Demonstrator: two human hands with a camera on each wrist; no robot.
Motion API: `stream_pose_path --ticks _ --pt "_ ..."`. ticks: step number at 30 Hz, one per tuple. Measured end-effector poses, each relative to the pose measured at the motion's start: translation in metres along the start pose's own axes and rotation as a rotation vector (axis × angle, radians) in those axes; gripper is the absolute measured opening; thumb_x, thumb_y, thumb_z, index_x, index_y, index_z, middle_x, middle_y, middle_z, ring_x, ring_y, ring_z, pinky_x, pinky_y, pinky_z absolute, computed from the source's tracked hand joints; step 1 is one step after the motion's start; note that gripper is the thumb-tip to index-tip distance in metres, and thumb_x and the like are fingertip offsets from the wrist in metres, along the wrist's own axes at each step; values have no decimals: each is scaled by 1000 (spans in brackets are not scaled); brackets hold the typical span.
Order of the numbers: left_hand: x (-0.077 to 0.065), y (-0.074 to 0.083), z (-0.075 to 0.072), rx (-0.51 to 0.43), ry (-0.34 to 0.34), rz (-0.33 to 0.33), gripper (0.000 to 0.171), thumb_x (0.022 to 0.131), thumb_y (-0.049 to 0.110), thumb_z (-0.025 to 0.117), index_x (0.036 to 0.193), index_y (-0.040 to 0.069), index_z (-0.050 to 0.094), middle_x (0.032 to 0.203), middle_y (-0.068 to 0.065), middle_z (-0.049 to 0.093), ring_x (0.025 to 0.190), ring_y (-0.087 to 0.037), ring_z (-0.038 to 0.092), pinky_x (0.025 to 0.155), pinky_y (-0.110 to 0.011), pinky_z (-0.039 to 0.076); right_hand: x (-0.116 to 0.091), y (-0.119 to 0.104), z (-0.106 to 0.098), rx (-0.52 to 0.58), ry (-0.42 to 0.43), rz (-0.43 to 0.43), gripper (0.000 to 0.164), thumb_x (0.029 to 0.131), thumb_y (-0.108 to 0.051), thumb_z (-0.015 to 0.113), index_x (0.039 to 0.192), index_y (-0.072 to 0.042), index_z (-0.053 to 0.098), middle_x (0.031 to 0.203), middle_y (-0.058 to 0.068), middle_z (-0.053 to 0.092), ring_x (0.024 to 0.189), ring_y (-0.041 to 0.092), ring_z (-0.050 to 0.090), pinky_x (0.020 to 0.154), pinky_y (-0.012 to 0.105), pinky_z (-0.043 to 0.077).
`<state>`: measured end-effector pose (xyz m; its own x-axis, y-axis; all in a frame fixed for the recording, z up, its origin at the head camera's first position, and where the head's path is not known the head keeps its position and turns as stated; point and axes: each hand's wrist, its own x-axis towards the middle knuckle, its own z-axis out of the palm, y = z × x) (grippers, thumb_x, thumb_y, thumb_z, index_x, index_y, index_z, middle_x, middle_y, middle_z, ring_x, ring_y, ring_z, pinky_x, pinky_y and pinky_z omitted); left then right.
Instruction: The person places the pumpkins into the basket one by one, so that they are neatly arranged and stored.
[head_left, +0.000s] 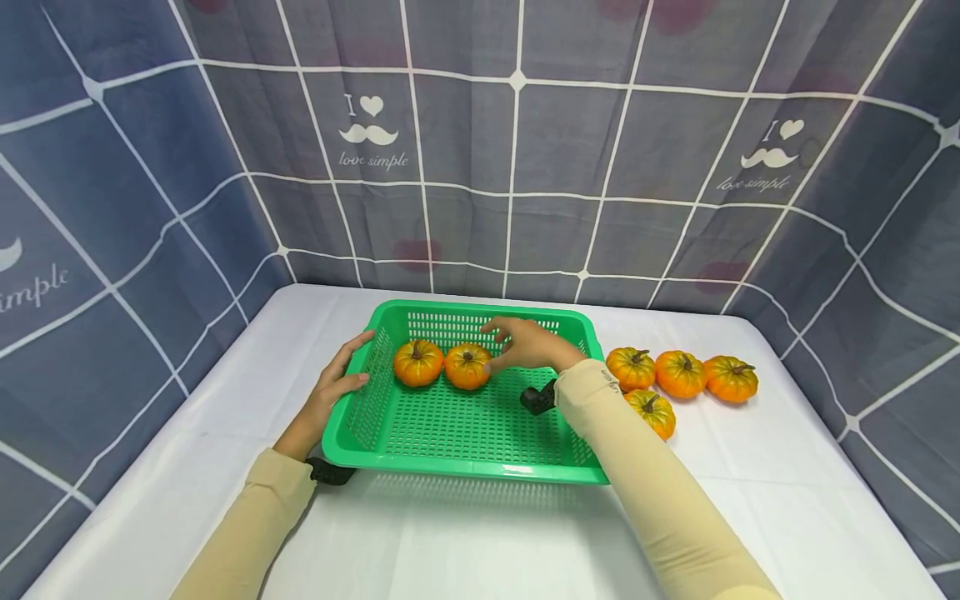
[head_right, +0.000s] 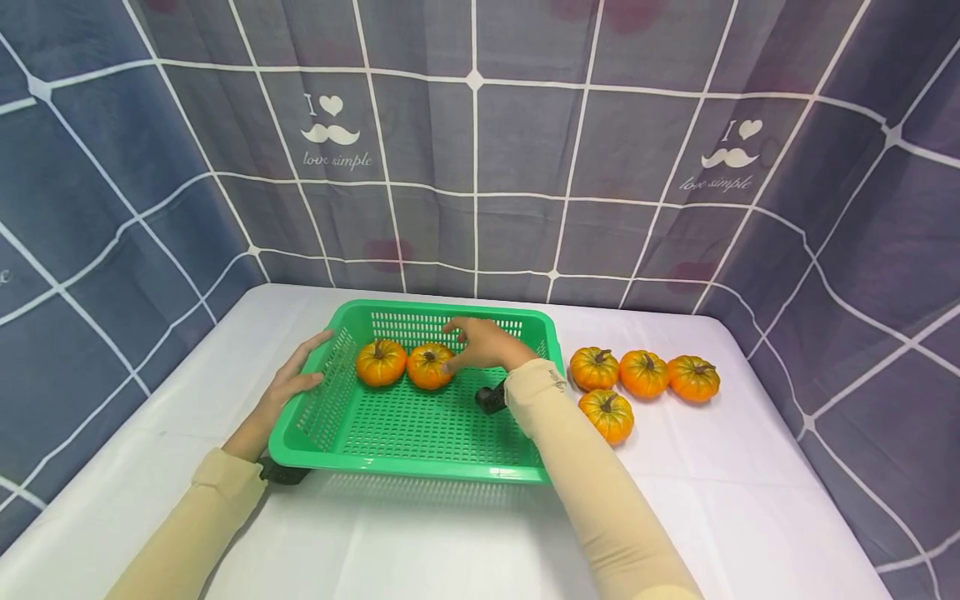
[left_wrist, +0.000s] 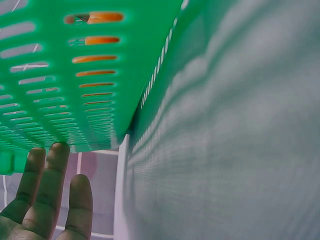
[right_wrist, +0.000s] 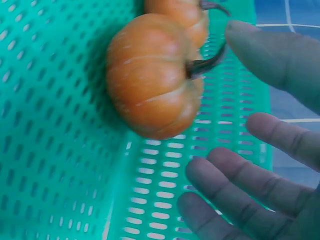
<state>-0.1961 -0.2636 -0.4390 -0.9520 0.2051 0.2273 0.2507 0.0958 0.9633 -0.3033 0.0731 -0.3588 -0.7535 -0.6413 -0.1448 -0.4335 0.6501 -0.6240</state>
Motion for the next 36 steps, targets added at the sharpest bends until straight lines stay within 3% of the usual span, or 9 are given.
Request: stream_pose_path --ticks 8,17,27,36 --pt "1 -1 1 -37 -4 -1 70 106 8 43 171 1 20 174 -27 19 129 -14 55 95 -24 56 -10 -3 -6 61 23 -41 68 96 -19 83 156 -1 55 145 28 63 132 47 63 104 52 56" --pt "0 0 2 -19 3 -8 69 106 9 43 172 3 21 176 -25 17 132 -16 53 96 -24 55 -23 -10 -12 44 75 -73 64 99 -24 81 154 -5 57 142 24 66 128 38 66 103 51 56" --pt "1 0 1 -33 8 -4 70 105 7 42 171 1 20 176 -26 17 131 -15 52 96 -23 54 -36 -12 -19 169 123 -169 58 99 -13 80 150 3 58 142 29 64 127 44 67 105 52 56" --pt "1 0 1 -5 11 -6 70 106 10 43 172 4 22 177 -24 17 133 -14 51 98 -22 52 -49 -14 -25 303 141 -215 52 98 -9 79 146 0 62 141 17 67 127 39 66 110 50 53"
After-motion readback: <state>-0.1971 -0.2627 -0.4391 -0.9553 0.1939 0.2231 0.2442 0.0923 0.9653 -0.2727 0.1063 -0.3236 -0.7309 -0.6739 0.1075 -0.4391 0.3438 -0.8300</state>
